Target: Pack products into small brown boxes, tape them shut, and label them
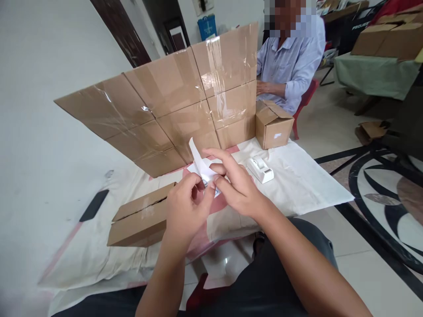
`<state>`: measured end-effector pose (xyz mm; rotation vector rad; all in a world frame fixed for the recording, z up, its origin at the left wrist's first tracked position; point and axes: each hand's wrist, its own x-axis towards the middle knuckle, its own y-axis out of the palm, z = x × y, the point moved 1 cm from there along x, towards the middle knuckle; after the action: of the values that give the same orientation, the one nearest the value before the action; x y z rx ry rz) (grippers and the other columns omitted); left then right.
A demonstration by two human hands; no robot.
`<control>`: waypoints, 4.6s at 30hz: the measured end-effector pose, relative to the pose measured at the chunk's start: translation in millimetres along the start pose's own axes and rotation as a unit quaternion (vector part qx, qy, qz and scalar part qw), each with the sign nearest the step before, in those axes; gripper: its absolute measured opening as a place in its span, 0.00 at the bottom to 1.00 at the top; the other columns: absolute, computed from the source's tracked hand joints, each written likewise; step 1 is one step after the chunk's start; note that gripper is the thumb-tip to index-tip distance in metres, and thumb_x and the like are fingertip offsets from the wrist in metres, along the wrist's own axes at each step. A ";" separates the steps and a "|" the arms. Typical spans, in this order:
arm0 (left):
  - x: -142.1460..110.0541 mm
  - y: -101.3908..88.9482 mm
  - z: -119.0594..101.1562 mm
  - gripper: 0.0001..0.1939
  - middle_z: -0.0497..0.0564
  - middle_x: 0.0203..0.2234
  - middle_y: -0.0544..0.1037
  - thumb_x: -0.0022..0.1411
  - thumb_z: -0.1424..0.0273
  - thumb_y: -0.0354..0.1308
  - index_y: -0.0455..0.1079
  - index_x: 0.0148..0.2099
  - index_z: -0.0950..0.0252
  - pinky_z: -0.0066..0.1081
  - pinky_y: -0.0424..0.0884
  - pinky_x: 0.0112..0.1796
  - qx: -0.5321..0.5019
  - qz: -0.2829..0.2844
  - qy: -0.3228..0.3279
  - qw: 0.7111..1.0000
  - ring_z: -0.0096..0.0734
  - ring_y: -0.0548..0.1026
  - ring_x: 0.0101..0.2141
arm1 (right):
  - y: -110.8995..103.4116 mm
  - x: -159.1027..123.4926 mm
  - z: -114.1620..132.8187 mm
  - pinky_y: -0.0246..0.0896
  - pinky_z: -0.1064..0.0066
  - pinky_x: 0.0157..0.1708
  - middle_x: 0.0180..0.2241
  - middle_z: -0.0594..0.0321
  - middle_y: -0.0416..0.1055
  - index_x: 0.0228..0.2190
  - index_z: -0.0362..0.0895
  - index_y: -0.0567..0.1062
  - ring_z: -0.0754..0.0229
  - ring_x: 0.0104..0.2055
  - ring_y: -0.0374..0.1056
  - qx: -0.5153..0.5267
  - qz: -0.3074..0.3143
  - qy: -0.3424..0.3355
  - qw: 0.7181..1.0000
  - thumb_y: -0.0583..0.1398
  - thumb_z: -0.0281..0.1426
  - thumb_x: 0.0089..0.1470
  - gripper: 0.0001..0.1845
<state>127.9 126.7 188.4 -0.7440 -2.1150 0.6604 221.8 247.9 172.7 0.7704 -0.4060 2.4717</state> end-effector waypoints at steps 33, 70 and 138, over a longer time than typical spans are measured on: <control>2.4 -13.4 0.4 0.15 0.47 0.18 0.66 0.62 0.71 0.49 0.52 0.22 0.62 0.33 0.47 0.27 0.137 0.049 -0.084 0.986 0.28 0.58 0.22 | 3.0 7.9 4.4 0.52 0.69 0.28 0.30 0.65 0.74 0.67 0.45 0.53 0.59 0.25 0.64 -0.373 0.126 -0.107 0.913 0.50 0.21 0.54 0.39; -20.5 -10.4 38.1 0.14 0.43 0.24 0.68 0.70 0.61 0.54 0.67 0.33 0.61 0.29 0.59 0.29 -0.144 0.038 -0.136 0.979 0.24 0.62 0.26 | 7.9 13.0 -17.2 0.57 0.73 0.28 0.29 0.70 0.71 0.65 0.48 0.56 0.64 0.26 0.63 -0.219 0.018 -0.012 0.975 0.54 0.22 0.57 0.36; -106.2 -75.0 205.6 0.13 0.50 0.41 0.71 0.60 0.66 0.60 0.69 0.47 0.65 0.31 0.65 0.38 0.063 -0.416 -0.152 0.894 0.33 0.71 0.41 | 119.9 -27.5 -127.1 0.60 0.71 0.35 0.35 0.63 0.72 0.34 0.43 0.74 0.62 0.33 0.67 -0.122 0.054 0.164 0.977 0.58 0.16 0.51 0.12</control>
<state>-3.4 -40.7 70.2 0.3846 -2.3557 0.4322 118.7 192.0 40.2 0.2393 -0.6237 2.5261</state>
